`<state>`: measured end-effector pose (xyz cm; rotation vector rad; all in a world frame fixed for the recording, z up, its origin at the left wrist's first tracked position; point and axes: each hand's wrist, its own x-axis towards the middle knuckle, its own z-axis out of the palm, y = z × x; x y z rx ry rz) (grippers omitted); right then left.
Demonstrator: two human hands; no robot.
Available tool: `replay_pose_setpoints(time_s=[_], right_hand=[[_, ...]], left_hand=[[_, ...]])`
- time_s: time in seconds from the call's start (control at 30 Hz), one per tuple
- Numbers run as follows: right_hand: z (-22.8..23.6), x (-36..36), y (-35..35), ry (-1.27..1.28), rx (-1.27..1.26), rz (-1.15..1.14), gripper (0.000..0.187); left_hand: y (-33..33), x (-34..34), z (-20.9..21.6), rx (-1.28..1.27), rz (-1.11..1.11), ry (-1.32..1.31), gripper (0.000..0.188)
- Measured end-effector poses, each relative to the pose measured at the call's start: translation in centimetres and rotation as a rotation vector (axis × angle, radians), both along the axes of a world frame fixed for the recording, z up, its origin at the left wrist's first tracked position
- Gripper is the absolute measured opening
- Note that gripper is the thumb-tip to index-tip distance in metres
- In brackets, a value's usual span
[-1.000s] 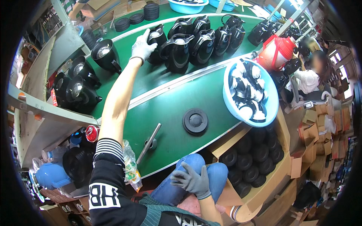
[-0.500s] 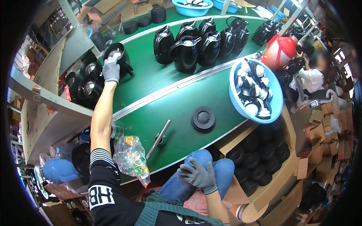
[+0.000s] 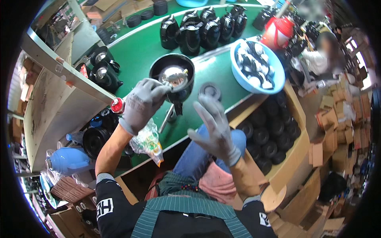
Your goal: The person repeatedly picks up black kettle bodies, inserts a metal rod into the base, and places the assembled units on a green workbench. The process is repeated for multiple units in a warehouse-like setting.
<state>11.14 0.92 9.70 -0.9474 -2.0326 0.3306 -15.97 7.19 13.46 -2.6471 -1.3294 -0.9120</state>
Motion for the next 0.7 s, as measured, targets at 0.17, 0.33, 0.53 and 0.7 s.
replay_pose_setpoints(time_s=[0.17,0.33,0.53,0.7], right_hand=[[2.3,1.9,-2.3,-0.228,0.054,0.035,0.049],[-1.0,4.7,-9.1,0.137,-0.115,-0.014,0.036],[-1.3,6.3,-12.8,0.431,-0.151,0.084,0.041],[-1.4,6.0,-11.5,0.369,-0.143,0.285,0.04]], left_hand=[[-7.1,3.4,0.9,-0.085,-0.292,0.044,0.039],[-11.9,2.8,-3.8,-0.387,-0.029,-0.922,0.037],[-16.6,-3.4,-19.1,-1.302,-0.094,-0.783,0.046],[-17.1,-2.5,-20.9,-1.871,-0.484,-1.484,0.053]])
